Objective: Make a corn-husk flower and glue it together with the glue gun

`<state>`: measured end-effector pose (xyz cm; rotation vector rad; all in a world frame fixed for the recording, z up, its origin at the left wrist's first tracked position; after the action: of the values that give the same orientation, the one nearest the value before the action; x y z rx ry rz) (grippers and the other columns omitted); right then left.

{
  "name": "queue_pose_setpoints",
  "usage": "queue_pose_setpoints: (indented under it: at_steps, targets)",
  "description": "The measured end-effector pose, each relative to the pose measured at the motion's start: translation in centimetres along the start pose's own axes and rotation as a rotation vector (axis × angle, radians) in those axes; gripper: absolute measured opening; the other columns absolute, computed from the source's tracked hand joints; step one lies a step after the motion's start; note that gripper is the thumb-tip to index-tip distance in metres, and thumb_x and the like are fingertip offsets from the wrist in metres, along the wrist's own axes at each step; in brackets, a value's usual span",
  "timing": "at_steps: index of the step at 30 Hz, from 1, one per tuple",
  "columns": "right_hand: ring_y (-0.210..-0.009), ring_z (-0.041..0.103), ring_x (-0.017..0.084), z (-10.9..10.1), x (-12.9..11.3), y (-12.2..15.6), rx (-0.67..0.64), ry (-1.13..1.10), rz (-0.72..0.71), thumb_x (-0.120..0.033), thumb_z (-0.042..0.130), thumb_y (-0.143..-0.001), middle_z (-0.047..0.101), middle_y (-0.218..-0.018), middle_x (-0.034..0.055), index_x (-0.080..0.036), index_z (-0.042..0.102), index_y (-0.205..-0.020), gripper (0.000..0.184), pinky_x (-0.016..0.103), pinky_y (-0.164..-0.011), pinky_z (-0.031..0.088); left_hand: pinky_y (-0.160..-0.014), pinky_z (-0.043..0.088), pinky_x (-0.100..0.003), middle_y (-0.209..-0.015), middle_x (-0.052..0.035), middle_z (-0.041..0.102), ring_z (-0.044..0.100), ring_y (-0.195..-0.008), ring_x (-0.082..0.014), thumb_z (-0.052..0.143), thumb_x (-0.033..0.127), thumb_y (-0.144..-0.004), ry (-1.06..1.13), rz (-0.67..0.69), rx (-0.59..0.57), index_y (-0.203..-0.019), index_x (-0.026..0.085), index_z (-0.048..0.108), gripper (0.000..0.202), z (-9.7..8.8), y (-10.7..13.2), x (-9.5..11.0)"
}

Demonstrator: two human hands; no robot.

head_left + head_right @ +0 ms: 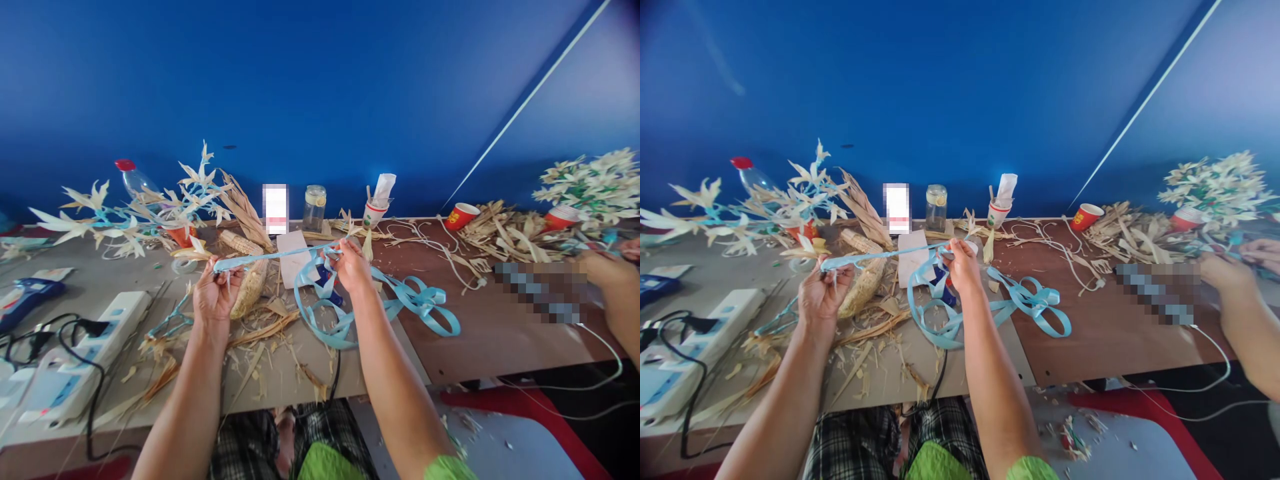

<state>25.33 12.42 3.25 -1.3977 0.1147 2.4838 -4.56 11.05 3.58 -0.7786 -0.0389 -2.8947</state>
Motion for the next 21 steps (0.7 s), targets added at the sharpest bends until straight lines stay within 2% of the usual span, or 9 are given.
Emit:
queue_pose_setpoints:
  at_steps: [3,6,9,11,13,15,18,21]
  targets:
    - [-0.057,0.054,0.011,0.6,1.3,0.3,-0.089,0.125,0.075,-0.054,0.072,-0.062,0.053,-0.066,-0.0022,-0.02,0.052,-0.069,0.041,0.022,-0.044,0.039,-0.06,0.047,-0.019,-0.044,0.0097,0.037,0.037,-0.039,-0.0024,0.056,0.012,-0.084,0.021,0.062,0.001,-0.07,0.016,0.05,0.016,-0.4,-0.3,1.0]
    - [-0.042,0.042,0.006,0.7,1.6,0.7,-0.156,0.34,0.11,-0.056,0.064,-0.07,0.055,-0.064,-0.0021,-0.019,0.051,-0.069,0.039,0.02,-0.036,0.027,-0.059,0.046,-0.019,-0.044,0.0094,0.036,0.036,-0.038,-0.0032,0.051,0.01,-0.086,0.068,0.108,0.021,-0.07,0.016,0.049,0.016,-1.1,-0.6,1.9]
    - [-0.044,0.04,0.005,0.9,1.0,1.3,-0.248,0.484,0.177,-0.047,0.07,-0.069,0.056,-0.064,-0.0021,-0.018,0.059,-0.08,0.033,0.018,-0.037,0.023,-0.058,0.045,-0.019,-0.045,0.0081,0.038,0.034,-0.037,-0.0036,0.04,0.005,-0.088,0.148,0.153,0.054,-0.071,0.015,0.047,0.02,-2.3,-1.2,3.1]
    - [-0.049,0.043,0.005,0.9,0.4,1.6,-0.296,0.453,0.231,-0.041,0.075,-0.064,0.059,-0.068,-0.0009,-0.018,0.063,-0.092,0.038,0.016,-0.038,0.024,-0.054,0.043,-0.018,-0.047,0.0073,0.04,0.034,-0.037,-0.0038,0.036,0.004,-0.087,0.181,0.199,0.089,-0.071,0.015,0.045,0.021,-3.2,-1.6,4.0]
    - [-0.044,0.038,0.004,0.2,-0.3,1.4,-0.227,0.325,0.265,-0.046,0.072,-0.067,0.061,-0.07,0.0003,-0.017,0.063,-0.094,0.041,0.017,-0.037,0.023,-0.05,0.04,-0.016,-0.047,0.007,0.038,0.033,-0.036,-0.0039,0.035,0.003,-0.086,0.194,0.236,0.134,-0.069,0.016,0.041,0.023,-4.2,-2.0,4.6]
    - [-0.039,0.033,0.003,-1.3,-0.7,0.8,-0.07,0.234,0.276,-0.049,0.068,-0.071,0.061,-0.067,0.0009,-0.016,0.061,-0.088,0.038,0.017,-0.035,0.021,-0.048,0.038,-0.014,-0.048,0.007,0.038,0.032,-0.036,-0.0036,0.034,0.001,-0.084,0.191,0.257,0.172,-0.068,0.016,0.04,0.023,-5.0,-2.3,4.9]
    - [-0.034,0.028,0.002,-3.5,-0.6,0.1,0.131,0.202,0.282,-0.04,0.067,-0.075,0.058,-0.058,-0.0003,-0.016,0.058,-0.079,0.026,0.016,-0.032,0.021,-0.048,0.038,-0.014,-0.047,0.0081,0.034,0.029,-0.036,-0.0033,0.038,0.0,-0.082,0.159,0.285,0.185,-0.066,0.016,0.038,0.023,-6.0,-2.8,5.7]
    - [-0.032,0.019,0.0,-4.4,-0.1,-0.2,0.188,0.018,0.353,-0.032,0.054,-0.085,0.055,-0.055,-0.0022,-0.014,0.055,-0.075,0.02,0.016,-0.032,0.026,-0.048,0.038,-0.014,-0.045,0.0083,0.028,0.028,-0.036,-0.0039,0.041,-0.001,-0.08,0.096,0.299,0.199,-0.061,0.018,0.031,0.028,-6.7,-2.9,6.5]
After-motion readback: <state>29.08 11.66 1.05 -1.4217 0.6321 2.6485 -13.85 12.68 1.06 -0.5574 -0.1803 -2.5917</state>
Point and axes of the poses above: each hand's wrist, its own y-axis away from the middle knuckle, its own z-axis out of the palm, x = y × z, the point moved 8 cm from there along -y, towards the middle knuckle
